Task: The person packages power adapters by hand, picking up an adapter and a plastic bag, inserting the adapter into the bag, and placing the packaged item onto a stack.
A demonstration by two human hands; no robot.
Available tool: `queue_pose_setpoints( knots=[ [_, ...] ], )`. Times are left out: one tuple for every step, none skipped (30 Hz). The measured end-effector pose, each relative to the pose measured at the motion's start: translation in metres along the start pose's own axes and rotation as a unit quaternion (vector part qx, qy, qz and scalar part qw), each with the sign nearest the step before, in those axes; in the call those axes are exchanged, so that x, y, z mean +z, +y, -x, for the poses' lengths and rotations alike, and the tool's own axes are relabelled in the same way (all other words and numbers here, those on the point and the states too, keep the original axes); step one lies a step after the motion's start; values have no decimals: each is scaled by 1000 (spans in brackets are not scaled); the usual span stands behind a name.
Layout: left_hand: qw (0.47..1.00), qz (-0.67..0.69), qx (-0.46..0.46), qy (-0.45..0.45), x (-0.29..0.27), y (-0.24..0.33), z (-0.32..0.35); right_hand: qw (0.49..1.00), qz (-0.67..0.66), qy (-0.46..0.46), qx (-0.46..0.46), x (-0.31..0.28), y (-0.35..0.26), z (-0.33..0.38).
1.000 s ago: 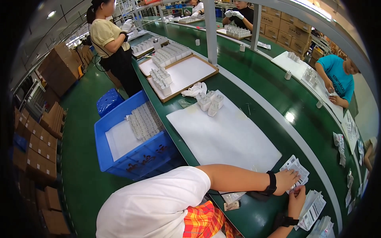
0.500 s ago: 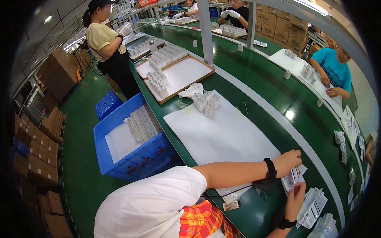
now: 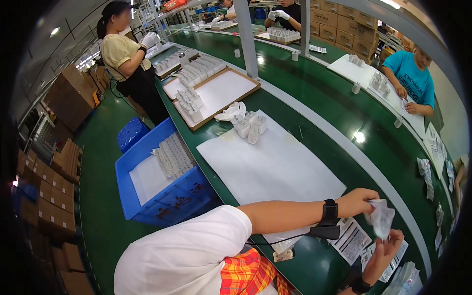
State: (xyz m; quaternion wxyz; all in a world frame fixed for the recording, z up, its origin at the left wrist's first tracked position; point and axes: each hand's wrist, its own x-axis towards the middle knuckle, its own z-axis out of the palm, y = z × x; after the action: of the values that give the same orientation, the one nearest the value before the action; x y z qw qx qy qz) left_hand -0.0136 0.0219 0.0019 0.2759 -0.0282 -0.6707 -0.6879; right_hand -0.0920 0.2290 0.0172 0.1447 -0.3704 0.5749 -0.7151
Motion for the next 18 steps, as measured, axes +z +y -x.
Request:
queue_pose_setpoints(
  knots=[
    [1000,-12,-21,-6,-1,-2,-1,1000,1,0,0,-9,9,0],
    [999,-23,-42,-14,-1,-4,-1,995,86,-28,50,-20,25,1],
    [997,-34,-63,-22,-1,-6,-1,979,171,-56,99,-31,41,1],
    [997,-31,-66,-25,1,-2,-1,952,253,-82,150,-34,49,2],
    [993,-83,-69,-41,6,4,3,952,253,-79,153,-35,55,3],
    [987,-134,-72,-53,9,13,8,962,223,2,158,-22,52,3],
    [978,-186,-75,-66,11,16,11,965,192,82,161,-8,49,3],
    [978,-184,-77,-67,13,11,11,960,160,162,163,-2,49,3],
    [983,-158,-77,-44,14,9,10,961,160,159,162,-6,55,2],
    [988,-132,-76,-21,15,6,8,963,144,155,167,-18,65,1],
    [992,-105,-76,1,16,2,7,965,129,151,172,-32,74,1],
    [992,-104,-77,2,18,-1,6,966,114,147,179,-34,76,1],
    [995,-67,-62,26,19,-5,6,966,115,146,180,-36,77,1],
    [997,-32,-48,51,19,-7,5,970,79,139,184,-29,69,1],
    [997,2,-33,77,18,-10,5,973,42,132,187,-21,61,-1],
    [997,4,-34,76,20,-9,3,973,8,127,190,-18,55,-2],
    [996,-31,-20,82,21,-9,1,973,10,129,191,-16,56,-4],
    [994,-67,-6,89,22,-8,-1,974,0,153,168,-14,60,-7]
  ],
)
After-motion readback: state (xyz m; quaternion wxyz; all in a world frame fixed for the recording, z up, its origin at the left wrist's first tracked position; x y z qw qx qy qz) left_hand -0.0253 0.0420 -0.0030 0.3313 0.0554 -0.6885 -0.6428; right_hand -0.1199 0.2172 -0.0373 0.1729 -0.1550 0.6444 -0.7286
